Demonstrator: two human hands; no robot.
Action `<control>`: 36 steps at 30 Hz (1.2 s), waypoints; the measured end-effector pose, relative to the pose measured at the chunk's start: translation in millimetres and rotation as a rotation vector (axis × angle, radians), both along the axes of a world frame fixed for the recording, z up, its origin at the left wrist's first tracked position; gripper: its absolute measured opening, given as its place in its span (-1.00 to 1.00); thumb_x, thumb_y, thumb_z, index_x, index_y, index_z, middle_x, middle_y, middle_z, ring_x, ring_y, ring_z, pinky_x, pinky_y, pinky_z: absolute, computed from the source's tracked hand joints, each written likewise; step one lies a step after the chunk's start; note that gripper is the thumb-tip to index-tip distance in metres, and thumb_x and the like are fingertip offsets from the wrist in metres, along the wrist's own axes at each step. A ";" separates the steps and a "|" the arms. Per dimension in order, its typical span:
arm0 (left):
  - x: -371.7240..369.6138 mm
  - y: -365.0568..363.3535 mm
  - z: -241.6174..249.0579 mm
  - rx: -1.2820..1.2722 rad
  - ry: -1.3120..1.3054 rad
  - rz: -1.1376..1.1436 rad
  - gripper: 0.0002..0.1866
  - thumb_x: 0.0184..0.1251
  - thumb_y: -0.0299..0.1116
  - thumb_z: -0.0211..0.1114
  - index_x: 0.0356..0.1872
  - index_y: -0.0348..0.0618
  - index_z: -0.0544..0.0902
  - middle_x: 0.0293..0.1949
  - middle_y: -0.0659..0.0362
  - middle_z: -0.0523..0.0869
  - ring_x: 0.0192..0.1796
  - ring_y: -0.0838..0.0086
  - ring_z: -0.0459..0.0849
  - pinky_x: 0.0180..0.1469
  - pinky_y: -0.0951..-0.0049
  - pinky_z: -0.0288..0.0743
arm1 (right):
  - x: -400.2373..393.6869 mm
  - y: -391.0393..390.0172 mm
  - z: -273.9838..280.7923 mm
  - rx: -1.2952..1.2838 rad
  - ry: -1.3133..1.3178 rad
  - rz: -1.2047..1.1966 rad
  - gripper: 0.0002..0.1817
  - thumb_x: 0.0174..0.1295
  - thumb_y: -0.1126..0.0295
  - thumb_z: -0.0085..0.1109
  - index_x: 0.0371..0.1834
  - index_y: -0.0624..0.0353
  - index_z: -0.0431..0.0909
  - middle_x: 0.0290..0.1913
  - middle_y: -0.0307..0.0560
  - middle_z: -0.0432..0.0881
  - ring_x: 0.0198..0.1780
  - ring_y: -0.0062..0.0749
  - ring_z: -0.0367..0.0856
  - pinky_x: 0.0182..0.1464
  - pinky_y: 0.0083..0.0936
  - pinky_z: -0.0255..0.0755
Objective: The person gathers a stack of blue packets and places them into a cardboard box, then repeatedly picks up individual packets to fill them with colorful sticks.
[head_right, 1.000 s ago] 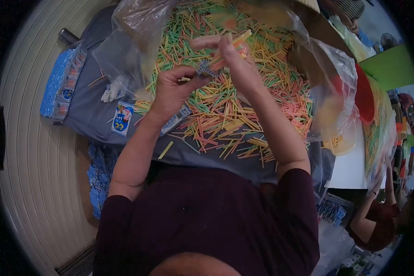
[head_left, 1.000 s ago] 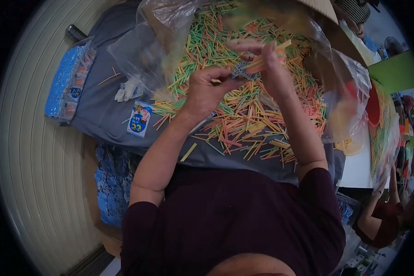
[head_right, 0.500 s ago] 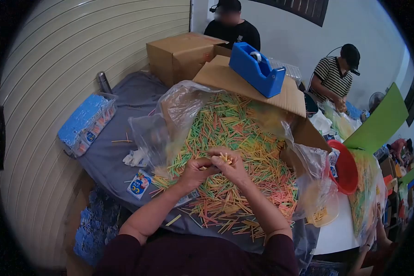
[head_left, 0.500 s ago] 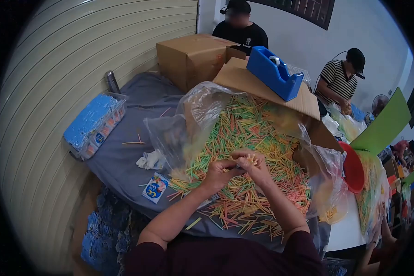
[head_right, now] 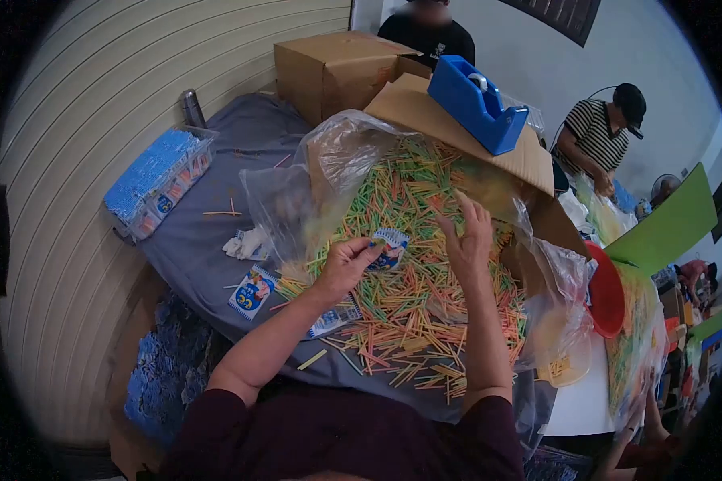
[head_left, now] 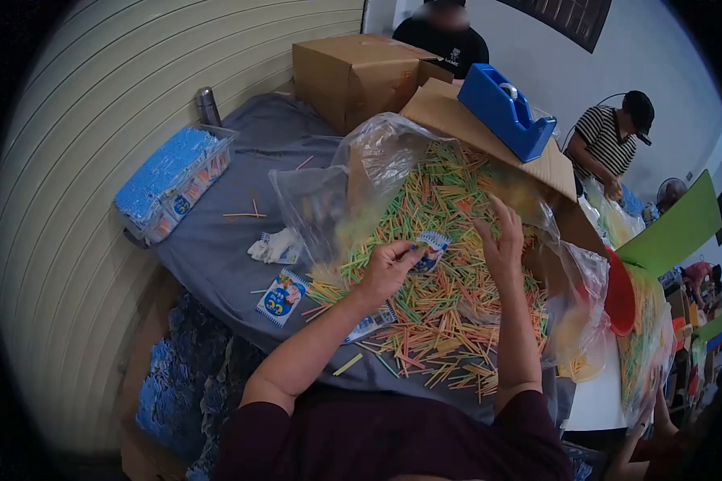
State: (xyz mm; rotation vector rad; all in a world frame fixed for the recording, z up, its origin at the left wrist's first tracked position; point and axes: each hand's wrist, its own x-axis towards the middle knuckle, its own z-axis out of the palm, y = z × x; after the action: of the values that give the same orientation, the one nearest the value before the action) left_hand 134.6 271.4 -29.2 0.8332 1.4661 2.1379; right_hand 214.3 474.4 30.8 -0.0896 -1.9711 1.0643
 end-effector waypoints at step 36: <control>22.0 -70.3 -10.1 -0.207 0.875 0.327 -0.58 -0.12 -0.70 0.38 -0.11 -0.27 0.69 -0.35 0.05 0.69 -0.32 0.14 0.63 -0.24 0.21 0.51 | 14.4 -88.1 8.3 0.574 -0.491 0.430 -0.91 0.07 0.57 0.22 -0.34 0.28 0.62 -0.30 0.02 0.66 -0.26 0.05 0.62 -0.20 -0.13 0.43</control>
State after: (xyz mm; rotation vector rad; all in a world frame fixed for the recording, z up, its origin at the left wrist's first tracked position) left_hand 156.6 201.1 -39.3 1.6646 2.3256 1.8370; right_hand 228.7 386.3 39.2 0.4410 -2.7586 0.7269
